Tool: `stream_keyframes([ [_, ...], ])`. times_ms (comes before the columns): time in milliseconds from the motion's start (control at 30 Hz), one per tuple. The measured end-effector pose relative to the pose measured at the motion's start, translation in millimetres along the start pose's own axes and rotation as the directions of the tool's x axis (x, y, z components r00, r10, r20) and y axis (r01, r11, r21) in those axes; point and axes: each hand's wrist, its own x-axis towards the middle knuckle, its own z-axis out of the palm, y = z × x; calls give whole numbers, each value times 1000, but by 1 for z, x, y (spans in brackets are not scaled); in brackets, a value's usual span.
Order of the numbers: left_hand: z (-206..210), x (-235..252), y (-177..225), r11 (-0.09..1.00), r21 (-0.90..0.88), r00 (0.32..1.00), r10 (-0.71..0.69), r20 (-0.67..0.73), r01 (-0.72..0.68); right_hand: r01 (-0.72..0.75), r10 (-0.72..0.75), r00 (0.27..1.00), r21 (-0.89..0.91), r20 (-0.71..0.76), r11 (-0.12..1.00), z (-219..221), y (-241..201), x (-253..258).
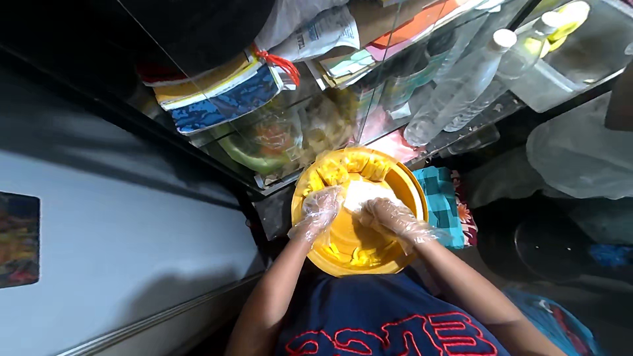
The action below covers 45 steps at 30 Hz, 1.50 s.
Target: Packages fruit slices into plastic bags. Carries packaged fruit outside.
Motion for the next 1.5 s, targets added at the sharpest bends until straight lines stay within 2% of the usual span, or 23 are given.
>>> stream_keyframes([
  [167, 0, -9, -4, 997, 19, 997, -69, -30, 70, -26, 29, 954, 14, -297, 1000, 2, 26, 2],
  [267, -2, -12, -8, 990, -26, 990, -139, -24, 138, -27, 36, 955, 35, -295, 999, -12, 26, -8],
  [400, -6, -20, -7, 972, -85, 974, -225, -36, 221, 69, -74, 957, -28, -280, 997, -27, 29, -6],
  [467, -9, -27, -6, 966, -128, 968, -238, -83, 226, 94, -88, 917, -3, -389, 996, -30, 27, -7],
  [533, -11, -33, -9, 958, -177, 964, -245, -102, 225, 172, -127, 834, 34, -537, 985, -29, 25, -10],
  [600, -12, -39, -14, 948, -229, 962, -249, -111, 219, 259, -179, 779, 49, -601, 965, -25, 25, -12],
  [667, -13, -43, -16, 932, -276, 954, -276, -118, 236, 324, -252, 820, 54, -514, 944, -21, 21, -13],
  [733, -16, -45, -14, 918, -303, 945, -304, -117, 257, 367, -352, 912, 39, -210, 929, -12, 10, -18],
  [767, -17, -45, -14, 914, -308, 943, -310, -118, 263, 403, -402, 915, 52, -26, 914, -5, 3, -20],
  [800, -17, -45, -13, 911, -314, 941, -317, -116, 268, 448, -453, 885, 69, 106, 891, 5, -2, -20],
  [833, -18, -45, -12, 906, -321, 939, -324, -113, 274, 483, -486, 852, 64, 196, 873, 14, -7, -20],
  [867, -18, -45, -12, 902, -329, 937, -331, -110, 280, 520, -520, 824, 62, 226, 852, 22, -11, -18],
  [933, -16, -46, -13, 894, -347, 933, -340, -120, 282, 574, -580, 795, 86, 179, 814, 34, -19, -9],
  [1033, -16, -44, -17, 895, -352, 928, -343, -147, 275, 571, -573, 819, 65, 25, 818, 31, -39, 9],
  [1133, -21, -47, -17, 880, -363, 907, -385, -170, 305, 486, -476, 868, 47, -144, 872, 27, -54, 30],
  [1200, -21, -52, -18, 868, -381, 882, -419, -216, 319, 408, -391, 902, 60, -184, 911, 30, -57, 46],
  [1300, -14, -58, -32, 881, -362, 852, -422, -311, 305, 329, -318, 934, 47, -163, 943, 34, -67, 57],
  [1367, -9, -59, -40, 883, -312, 817, -451, -358, 351, 291, -286, 951, 26, -120, 956, 37, -75, 58],
  [1433, -7, -58, -42, 860, -259, 802, -506, -319, 440, 288, -289, 956, -12, -52, 957, 39, -83, 56],
  [1500, -1, -58, -45, 836, -221, 797, -547, -257, 502, 346, -340, 938, -94, 74, 934, 38, -89, 47],
])
